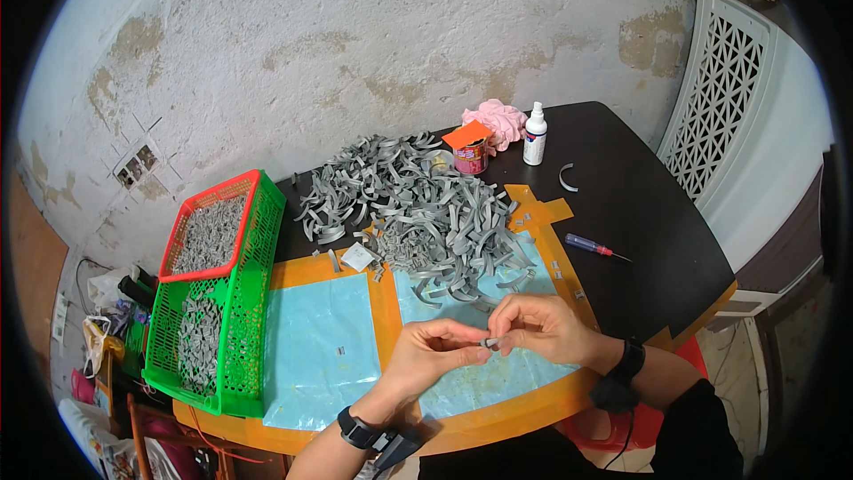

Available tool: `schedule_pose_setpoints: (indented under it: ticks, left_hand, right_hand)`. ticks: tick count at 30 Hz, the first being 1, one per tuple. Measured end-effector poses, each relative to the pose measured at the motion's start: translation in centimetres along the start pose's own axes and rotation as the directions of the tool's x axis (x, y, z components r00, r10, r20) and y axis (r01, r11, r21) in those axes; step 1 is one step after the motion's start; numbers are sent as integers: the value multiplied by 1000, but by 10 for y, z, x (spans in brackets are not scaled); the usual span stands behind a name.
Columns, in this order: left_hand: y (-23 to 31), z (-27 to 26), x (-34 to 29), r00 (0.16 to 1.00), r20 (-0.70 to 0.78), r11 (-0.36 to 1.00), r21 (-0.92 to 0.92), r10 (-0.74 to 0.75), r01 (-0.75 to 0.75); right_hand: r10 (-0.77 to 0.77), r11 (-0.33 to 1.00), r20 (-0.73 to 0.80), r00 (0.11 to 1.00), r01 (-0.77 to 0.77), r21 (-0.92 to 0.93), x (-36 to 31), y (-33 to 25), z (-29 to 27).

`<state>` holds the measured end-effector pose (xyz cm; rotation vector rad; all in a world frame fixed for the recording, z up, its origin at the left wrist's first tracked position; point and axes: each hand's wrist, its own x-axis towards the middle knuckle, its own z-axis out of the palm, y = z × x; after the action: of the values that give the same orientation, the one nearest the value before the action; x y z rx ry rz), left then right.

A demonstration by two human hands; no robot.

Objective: The recorder is assembling small grey leather or fabric components for shoe manufacturing, possibly inserting clips or decorative elements.

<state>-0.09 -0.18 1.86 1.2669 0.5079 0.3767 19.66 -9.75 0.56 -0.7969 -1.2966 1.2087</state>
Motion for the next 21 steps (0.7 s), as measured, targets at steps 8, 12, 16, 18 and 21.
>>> schedule_pose_setpoints:
  ticks: [8,12,16,18,21]
  left_hand:
    - [-7,5,0,992,-61,974,205,114,-99]
    - [-8,8,1,974,-40,910,367,222,-193]
    - [-9,11,1,964,-86,909,364,251,-204]
    - [-11,12,1,967,-134,956,234,215,-180]
    - [-15,8,2,962,-114,943,256,249,-213]
  right_hand:
    - [-42,988,43,998,48,-148,2,-2,-6]
    - [6,999,3,1000,-6,-33,3,-2,-5]
    - [129,991,10,992,-129,25,3,-3,-6]
    - [171,983,25,985,-172,63,3,-4,-7]
    - [255,957,57,965,-260,129,3,-2,-8]
